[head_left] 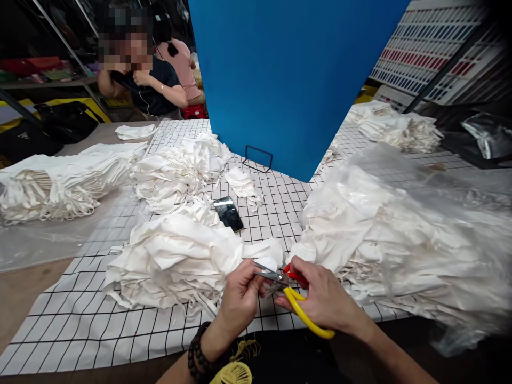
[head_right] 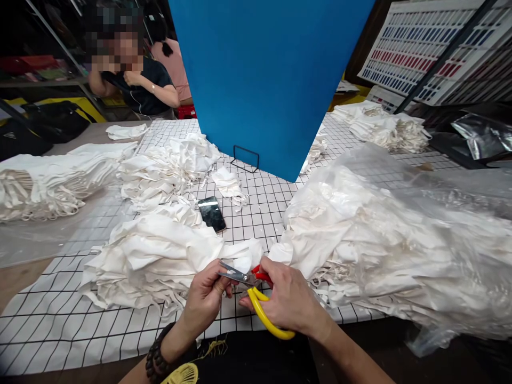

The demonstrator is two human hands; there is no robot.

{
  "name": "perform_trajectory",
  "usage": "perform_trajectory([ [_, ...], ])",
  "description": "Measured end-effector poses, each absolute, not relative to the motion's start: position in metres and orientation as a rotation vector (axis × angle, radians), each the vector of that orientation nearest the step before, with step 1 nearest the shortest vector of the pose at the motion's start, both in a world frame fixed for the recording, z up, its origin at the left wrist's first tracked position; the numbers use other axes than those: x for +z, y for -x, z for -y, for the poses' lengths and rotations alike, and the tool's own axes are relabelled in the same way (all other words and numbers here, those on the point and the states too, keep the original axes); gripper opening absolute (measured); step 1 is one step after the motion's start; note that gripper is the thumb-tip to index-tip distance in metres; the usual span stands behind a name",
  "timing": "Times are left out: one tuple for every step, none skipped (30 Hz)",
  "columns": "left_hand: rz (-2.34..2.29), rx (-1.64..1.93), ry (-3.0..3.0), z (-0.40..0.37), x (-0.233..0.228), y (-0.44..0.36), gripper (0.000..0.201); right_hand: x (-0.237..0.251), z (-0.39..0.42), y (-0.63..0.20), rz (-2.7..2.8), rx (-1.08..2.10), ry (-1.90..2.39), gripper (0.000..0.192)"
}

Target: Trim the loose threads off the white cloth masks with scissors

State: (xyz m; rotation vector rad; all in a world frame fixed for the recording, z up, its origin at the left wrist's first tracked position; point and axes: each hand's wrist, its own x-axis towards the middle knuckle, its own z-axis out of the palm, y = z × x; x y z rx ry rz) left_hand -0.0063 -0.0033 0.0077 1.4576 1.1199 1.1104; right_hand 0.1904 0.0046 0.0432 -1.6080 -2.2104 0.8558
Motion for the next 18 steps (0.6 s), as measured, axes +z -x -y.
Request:
perform_trajectory([
  [-1.121,1.099,-1.466,0.003,0.008,0.007,0.025,0.043,-0.005,-0.19,2.211,0.861,1.61,0.04],
  [-1.124,1.089,-1.474,0.003,0.008,0.008,0.026,0.042,-0.005,-0.189,2.212,0.87,1.612,0.038],
  [-1.126,1.081,-1.479,0.002,0.008,0.009,0.026,0.042,-0.005,-0.189,2.211,0.877,1.613,0.037],
  [-1.128,1.076,-1.481,0.002,0.008,0.009,0.027,0.041,-0.005,-0.189,2.212,0.884,1.611,0.036],
  [-1.127,1.072,-1.479,0.002,0.008,0.01,0.027,0.04,-0.005,-0.188,2.21,0.888,1.61,0.036],
  [-1.124,1.072,-1.476,0.002,0.007,0.01,0.027,0.039,-0.005,-0.188,2.207,0.889,1.608,0.036],
  [-1.122,1.073,-1.472,0.002,0.007,0.01,0.027,0.038,-0.005,-0.188,2.204,0.887,1.604,0.036],
  [-1.12,1.076,-1.469,0.002,0.007,0.01,0.027,0.037,-0.004,-0.188,2.201,0.882,1.596,0.036],
  [-1.119,1.077,-1.464,0.002,0.006,0.01,0.027,0.036,-0.004,-0.188,2.198,0.873,1.587,0.035],
  [-1.118,1.078,-1.455,0.002,0.006,0.01,0.028,0.035,-0.003,-0.188,2.195,0.859,1.579,0.034],
  [-1.118,1.079,-1.438,0.002,0.005,0.009,0.027,0.034,-0.003,-0.188,2.191,0.842,1.57,0.034],
  [-1.117,1.079,-1.417,0.002,0.004,0.009,0.027,0.033,-0.003,-0.188,2.186,0.826,1.563,0.033],
  [-1.115,1.079,-1.393,0.003,0.003,0.009,0.027,0.031,-0.002,-0.188,2.179,0.815,1.557,0.033],
  [-1.113,1.079,-1.367,0.003,0.002,0.009,0.027,0.029,-0.002,-0.187,2.17,0.807,1.553,0.033],
  [-1.11,1.08,-1.338,0.004,0.001,0.008,0.027,0.027,-0.002,-0.187,2.159,0.805,1.548,0.034],
  [-1.099,1.083,-1.309,0.004,0.0,0.008,0.027,0.025,-0.001,-0.186,2.145,0.809,1.541,0.035],
  [-1.082,1.086,-1.277,0.004,0.0,0.008,0.028,0.022,0.0,-0.185,2.127,0.82,1.531,0.035],
  [-1.061,1.091,-1.243,0.003,0.0,0.008,0.028,0.02,0.0,-0.185,2.101,0.834,1.519,0.037],
])
